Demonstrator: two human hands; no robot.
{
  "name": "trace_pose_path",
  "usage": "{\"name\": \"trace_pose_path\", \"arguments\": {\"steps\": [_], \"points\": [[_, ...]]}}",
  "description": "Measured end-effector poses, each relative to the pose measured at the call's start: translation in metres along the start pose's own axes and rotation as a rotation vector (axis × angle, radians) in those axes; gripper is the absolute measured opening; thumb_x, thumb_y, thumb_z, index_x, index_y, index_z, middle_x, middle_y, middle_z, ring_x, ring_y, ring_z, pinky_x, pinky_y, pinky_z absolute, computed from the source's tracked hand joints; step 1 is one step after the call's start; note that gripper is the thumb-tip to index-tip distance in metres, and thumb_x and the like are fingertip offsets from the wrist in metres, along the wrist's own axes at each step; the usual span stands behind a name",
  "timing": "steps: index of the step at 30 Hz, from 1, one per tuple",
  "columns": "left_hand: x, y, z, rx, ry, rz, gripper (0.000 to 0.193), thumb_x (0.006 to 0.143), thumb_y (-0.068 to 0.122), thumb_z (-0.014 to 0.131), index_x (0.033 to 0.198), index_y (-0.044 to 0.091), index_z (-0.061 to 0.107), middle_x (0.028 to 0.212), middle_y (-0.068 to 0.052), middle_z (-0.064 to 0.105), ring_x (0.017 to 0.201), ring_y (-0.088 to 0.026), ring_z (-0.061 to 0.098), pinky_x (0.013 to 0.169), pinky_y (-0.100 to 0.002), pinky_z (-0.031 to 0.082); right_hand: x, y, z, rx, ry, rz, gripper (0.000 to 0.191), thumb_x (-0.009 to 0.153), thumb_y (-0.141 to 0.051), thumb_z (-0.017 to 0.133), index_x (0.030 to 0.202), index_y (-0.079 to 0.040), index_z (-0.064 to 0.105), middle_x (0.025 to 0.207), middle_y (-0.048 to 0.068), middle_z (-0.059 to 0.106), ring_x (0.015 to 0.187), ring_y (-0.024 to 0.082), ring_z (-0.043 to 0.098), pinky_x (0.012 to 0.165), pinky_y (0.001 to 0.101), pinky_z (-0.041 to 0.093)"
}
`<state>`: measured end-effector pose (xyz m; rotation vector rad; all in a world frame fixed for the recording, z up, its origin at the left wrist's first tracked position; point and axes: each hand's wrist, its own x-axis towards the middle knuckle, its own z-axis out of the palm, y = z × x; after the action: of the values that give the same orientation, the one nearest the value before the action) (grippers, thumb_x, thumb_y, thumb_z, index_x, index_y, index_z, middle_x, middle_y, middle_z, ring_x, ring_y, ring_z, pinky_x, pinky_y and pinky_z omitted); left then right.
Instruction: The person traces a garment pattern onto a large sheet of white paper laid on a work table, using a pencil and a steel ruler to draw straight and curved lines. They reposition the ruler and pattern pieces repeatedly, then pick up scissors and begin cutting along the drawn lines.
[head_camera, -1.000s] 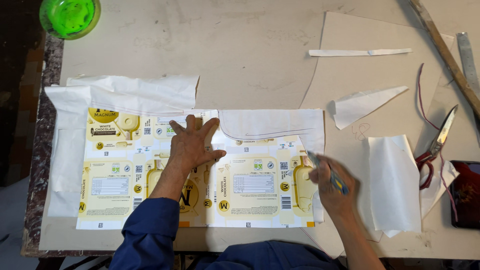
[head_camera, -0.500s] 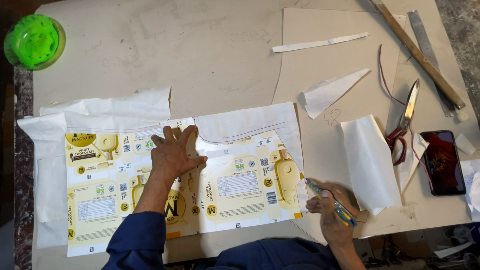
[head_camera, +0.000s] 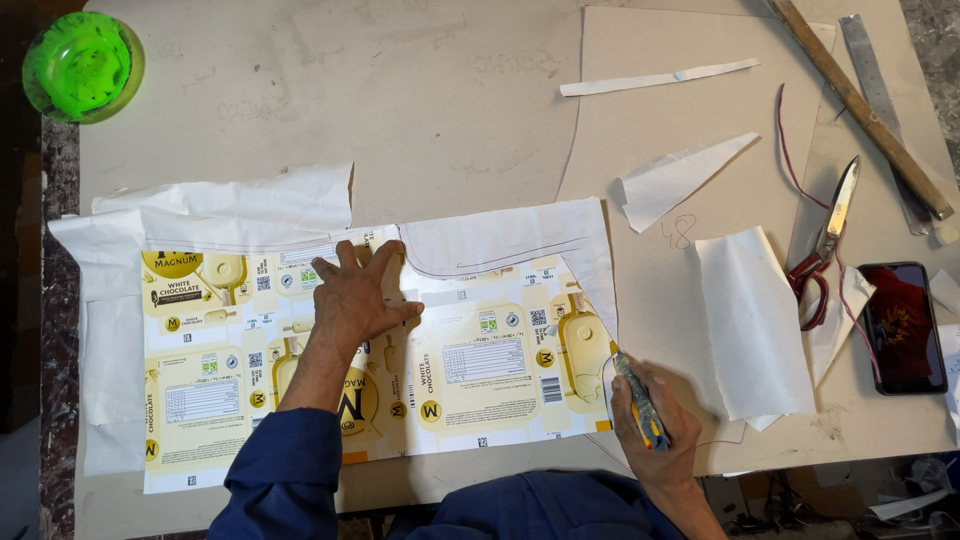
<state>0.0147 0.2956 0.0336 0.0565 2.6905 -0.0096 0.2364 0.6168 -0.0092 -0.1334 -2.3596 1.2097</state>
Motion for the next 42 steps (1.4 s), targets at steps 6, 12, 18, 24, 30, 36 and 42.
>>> {"name": "trace_pose_path", "arguments": {"steps": [6, 12, 18, 24, 30, 36, 42], "points": [[0.002, -0.003, 0.001, -0.010, -0.002, -0.008, 0.101, 0.065, 0.069, 0.081, 0.151, 0.045, 0.035, 0.145, -0.017, 0.033, 0.137, -0.071, 0.020, 0.082, -0.055, 0.063, -0.008, 0.006, 0.001, -0.023, 0.010, 0.056, 0.035, 0.095, -0.005, 0.070, 0.126, 0.004, 0.056, 0.105, 0.020, 0.075, 0.090, 0.019, 0.077, 0.076, 0.0280, 0.063], [0.003, -0.004, 0.002, -0.004, 0.001, -0.003, 0.102, 0.064, 0.069, 0.083, 0.150, 0.045, 0.035, 0.144, -0.017, 0.033, 0.135, -0.073, 0.019, 0.081, -0.055, 0.063, 0.000, 0.006, 0.007, 0.022, 0.044, -0.170, 0.047, 0.100, -0.004, 0.071, 0.138, 0.000, 0.043, 0.119, 0.022, 0.071, 0.107, 0.022, 0.074, 0.087, 0.0300, 0.062], [0.002, -0.004, 0.001, -0.006, -0.011, -0.002, 0.101, 0.064, 0.069, 0.083, 0.150, 0.045, 0.035, 0.144, -0.017, 0.033, 0.136, -0.073, 0.019, 0.081, -0.054, 0.063, 0.006, -0.007, 0.003, -0.051, -0.011, -0.071, 0.034, 0.090, -0.005, 0.073, 0.117, 0.007, 0.058, 0.106, 0.023, 0.073, 0.093, 0.023, 0.075, 0.075, 0.0317, 0.061], [0.003, -0.004, 0.001, -0.010, -0.012, -0.008, 0.103, 0.063, 0.069, 0.083, 0.151, 0.045, 0.034, 0.144, -0.017, 0.033, 0.136, -0.073, 0.018, 0.081, -0.054, 0.063, -0.003, -0.011, -0.005, -0.119, -0.187, 0.012, 0.030, 0.083, -0.007, 0.078, 0.109, 0.002, 0.066, 0.101, 0.017, 0.076, 0.076, 0.019, 0.077, 0.066, 0.0299, 0.061], [0.003, -0.004, 0.001, -0.007, -0.019, -0.005, 0.102, 0.064, 0.070, 0.082, 0.151, 0.044, 0.034, 0.144, -0.017, 0.033, 0.136, -0.073, 0.019, 0.081, -0.053, 0.064, -0.029, -0.005, -0.020, -0.188, -0.288, 0.038, 0.042, 0.073, -0.009, 0.082, 0.113, 0.000, 0.069, 0.089, 0.012, 0.077, 0.069, 0.018, 0.075, 0.061, 0.0314, 0.059], [0.004, -0.006, 0.001, 0.005, -0.022, -0.005, 0.103, 0.065, 0.070, 0.081, 0.152, 0.045, 0.033, 0.145, -0.018, 0.032, 0.136, -0.072, 0.019, 0.082, -0.054, 0.063, -0.038, -0.008, -0.037, -0.158, -0.187, 0.107, 0.024, 0.081, -0.008, 0.079, 0.103, -0.009, 0.069, 0.098, 0.011, 0.077, 0.077, 0.018, 0.080, 0.062, 0.0281, 0.060], [0.002, -0.005, 0.000, 0.013, -0.002, 0.009, 0.102, 0.065, 0.068, 0.081, 0.152, 0.044, 0.033, 0.144, -0.016, 0.034, 0.137, -0.071, 0.020, 0.082, -0.051, 0.064, 0.019, -0.013, -0.021, -0.046, -0.261, 0.132, 0.049, 0.083, 0.004, 0.065, 0.130, -0.006, 0.057, 0.113, 0.017, 0.068, 0.095, 0.027, 0.075, 0.080, 0.0359, 0.060]]}}
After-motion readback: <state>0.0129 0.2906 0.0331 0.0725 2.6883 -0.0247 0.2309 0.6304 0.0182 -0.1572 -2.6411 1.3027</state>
